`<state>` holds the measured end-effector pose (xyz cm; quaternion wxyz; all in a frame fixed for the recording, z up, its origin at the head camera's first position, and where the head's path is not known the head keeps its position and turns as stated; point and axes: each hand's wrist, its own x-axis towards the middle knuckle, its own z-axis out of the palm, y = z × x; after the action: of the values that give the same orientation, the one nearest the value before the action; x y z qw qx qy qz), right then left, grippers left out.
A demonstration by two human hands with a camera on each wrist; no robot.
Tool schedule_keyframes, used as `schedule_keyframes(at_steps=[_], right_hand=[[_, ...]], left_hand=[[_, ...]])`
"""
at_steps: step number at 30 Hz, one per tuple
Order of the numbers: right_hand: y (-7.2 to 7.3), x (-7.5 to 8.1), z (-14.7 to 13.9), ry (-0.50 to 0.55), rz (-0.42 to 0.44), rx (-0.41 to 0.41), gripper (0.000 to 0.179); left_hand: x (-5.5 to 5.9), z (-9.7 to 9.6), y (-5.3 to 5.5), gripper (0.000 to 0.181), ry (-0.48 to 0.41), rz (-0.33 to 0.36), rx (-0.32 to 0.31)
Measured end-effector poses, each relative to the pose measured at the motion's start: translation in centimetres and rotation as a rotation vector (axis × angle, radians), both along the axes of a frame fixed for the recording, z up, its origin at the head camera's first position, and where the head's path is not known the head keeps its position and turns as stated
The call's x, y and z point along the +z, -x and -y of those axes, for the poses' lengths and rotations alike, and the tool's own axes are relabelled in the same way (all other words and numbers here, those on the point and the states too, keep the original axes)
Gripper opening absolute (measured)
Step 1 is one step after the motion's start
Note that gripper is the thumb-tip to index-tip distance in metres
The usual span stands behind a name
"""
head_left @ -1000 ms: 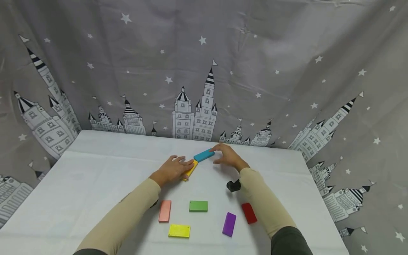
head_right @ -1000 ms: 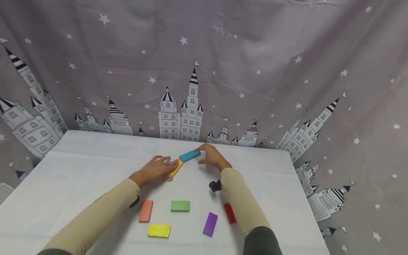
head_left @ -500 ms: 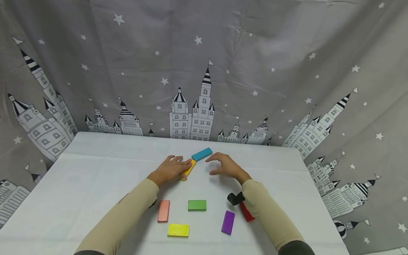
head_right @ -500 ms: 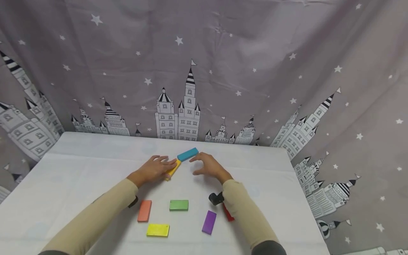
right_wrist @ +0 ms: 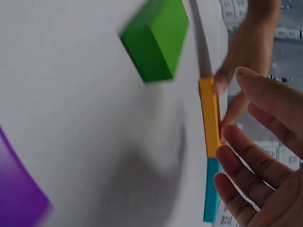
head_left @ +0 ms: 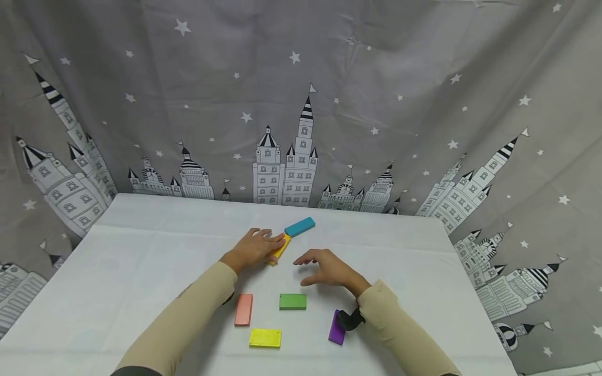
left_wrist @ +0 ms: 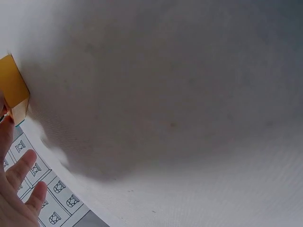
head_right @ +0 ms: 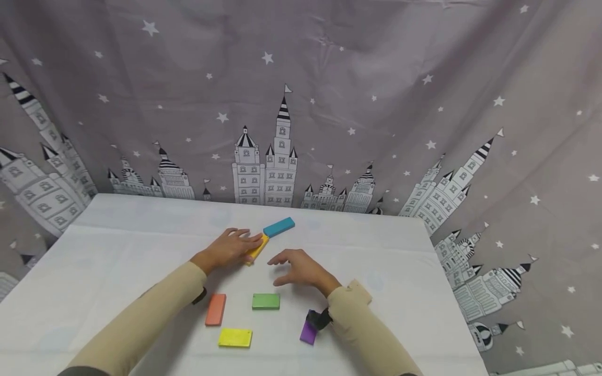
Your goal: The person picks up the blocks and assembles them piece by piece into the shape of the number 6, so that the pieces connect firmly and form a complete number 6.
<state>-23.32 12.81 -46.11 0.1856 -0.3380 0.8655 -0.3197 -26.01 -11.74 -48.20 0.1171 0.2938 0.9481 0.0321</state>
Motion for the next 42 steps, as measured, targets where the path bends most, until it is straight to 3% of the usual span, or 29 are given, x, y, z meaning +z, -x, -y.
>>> schedule_keyframes(at_steps=[12, 21, 31, 42], right_hand=[[-3.1, -1.2, 0.0, 0.002, 0.053, 0.145, 0.043], [-4.2, -1.7, 0.4, -0.057, 0.050, 0.143, 0.044], [-4.4, -1.9, 0.3, -0.085, 0.014, 0.084, 0.037], [-3.3, -1.6, 0.5, -0.103, 0.023, 0.063, 0.035]], left_hand=[[0.2, -0.8, -1.4, 0.063, 0.014, -0.001, 0.019], [0.7, -1.0, -1.4, 0.063, 0.007, 0.017, 0.024], [0.9, -1.0, -1.3, 0.062, 0.011, 0.003, 0.025], [0.7, -1.2, -0.8, 0.063, 0.023, 0.041, 0.045]])
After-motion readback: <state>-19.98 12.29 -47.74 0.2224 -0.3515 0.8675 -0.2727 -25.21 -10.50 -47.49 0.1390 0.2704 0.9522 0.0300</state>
